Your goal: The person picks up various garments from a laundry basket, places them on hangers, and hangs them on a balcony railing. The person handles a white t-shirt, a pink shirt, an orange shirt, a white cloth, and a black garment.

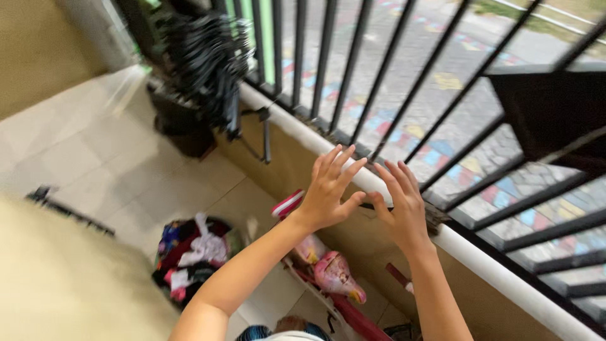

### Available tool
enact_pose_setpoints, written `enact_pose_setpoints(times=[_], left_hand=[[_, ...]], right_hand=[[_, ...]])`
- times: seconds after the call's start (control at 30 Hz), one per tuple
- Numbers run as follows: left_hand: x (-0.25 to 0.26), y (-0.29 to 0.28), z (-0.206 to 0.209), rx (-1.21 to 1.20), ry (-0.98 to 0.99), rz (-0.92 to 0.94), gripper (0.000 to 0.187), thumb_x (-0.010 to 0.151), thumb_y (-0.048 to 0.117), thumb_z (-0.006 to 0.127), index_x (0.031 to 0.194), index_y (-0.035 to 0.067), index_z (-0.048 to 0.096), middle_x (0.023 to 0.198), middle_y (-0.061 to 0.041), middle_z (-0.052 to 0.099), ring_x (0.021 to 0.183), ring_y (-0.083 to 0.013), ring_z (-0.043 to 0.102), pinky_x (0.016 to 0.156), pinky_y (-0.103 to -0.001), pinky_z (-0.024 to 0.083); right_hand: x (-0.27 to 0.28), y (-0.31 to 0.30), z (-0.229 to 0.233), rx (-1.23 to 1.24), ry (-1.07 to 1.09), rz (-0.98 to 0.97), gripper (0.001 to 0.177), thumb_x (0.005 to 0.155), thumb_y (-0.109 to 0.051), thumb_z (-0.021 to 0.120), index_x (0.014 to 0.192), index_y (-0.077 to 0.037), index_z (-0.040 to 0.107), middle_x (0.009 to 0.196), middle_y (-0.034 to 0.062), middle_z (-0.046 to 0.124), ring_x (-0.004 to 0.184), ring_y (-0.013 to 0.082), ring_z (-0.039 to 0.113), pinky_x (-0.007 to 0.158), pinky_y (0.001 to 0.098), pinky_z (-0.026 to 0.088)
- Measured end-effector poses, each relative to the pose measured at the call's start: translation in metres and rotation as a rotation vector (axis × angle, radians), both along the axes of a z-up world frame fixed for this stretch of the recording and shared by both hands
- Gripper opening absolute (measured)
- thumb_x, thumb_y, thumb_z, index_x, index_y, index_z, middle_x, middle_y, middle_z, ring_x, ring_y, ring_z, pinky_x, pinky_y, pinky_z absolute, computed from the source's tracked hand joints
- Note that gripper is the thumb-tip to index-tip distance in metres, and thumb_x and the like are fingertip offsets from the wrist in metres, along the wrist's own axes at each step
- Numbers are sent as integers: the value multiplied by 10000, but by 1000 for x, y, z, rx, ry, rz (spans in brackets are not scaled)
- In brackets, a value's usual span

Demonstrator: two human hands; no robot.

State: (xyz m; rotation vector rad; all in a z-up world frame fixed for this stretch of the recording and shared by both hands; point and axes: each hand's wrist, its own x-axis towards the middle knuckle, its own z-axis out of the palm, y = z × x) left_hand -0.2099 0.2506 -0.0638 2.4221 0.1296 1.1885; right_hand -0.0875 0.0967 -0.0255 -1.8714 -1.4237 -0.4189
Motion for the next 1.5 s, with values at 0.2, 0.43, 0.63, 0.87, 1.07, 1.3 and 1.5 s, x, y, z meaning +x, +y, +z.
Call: enact_pose_setpoints(times=[0.2,0.43,0.63,0.87,1.07,1.3,1.5], left_hand=[[-48,7,-19,-102,36,217,624,955,363,671,1524,178,493,1660,-141,353,1553,-385,299,1259,-635,185],[-107,11,-51,-189,51,486,626,913,258,655,1515,187,500,1663,-139,343,1555,-386,311,1252,-647,203],[-171,21,-88,-229,43,760,623,901,154,607,1513,179,496,1655,-155,345,1547,-405,321,1262,-639,223],[-258,41,-130,-259,-13,1024,527,978,209,639,1487,136,523,1613,-176,396,1508,-398,366,1250,-569,252],[-323,60,-167,-321,-4,1189,493,1008,197,642,1483,108,543,1620,-197,404,1509,-401,382,1256,-537,279],[-377,100,-229,-454,91,1256,511,983,204,654,1474,112,547,1600,-194,411,1481,-401,389,1227,-535,279],[-404,133,-294,-534,172,1284,542,961,207,672,1477,104,538,1584,-194,417,1442,-399,405,1187,-537,303]], right_hand=[[-20,45,-10,-61,89,217,478,951,-170,701,1415,-102,607,1474,188,577,1422,420,484,1143,488,419],[-49,83,-37,-166,146,450,460,976,-139,679,1427,-93,598,1477,188,581,1437,411,486,1171,480,403],[-73,113,-73,-249,182,591,462,991,-131,672,1443,-83,585,1512,203,541,1414,403,508,1155,470,424],[-109,156,-120,-350,279,704,464,997,-136,678,1446,-89,572,1561,212,482,1401,394,521,1118,450,457],[-145,211,-167,-472,345,728,484,960,-119,678,1434,-88,583,1566,230,460,1403,398,502,1108,449,447],[-187,276,-222,-650,473,701,471,962,-138,643,1426,-114,567,1560,206,461,1363,378,535,985,426,506],[-222,321,-280,-786,530,658,437,987,-140,637,1421,-114,584,1558,196,488,1183,412,573,939,424,538]])
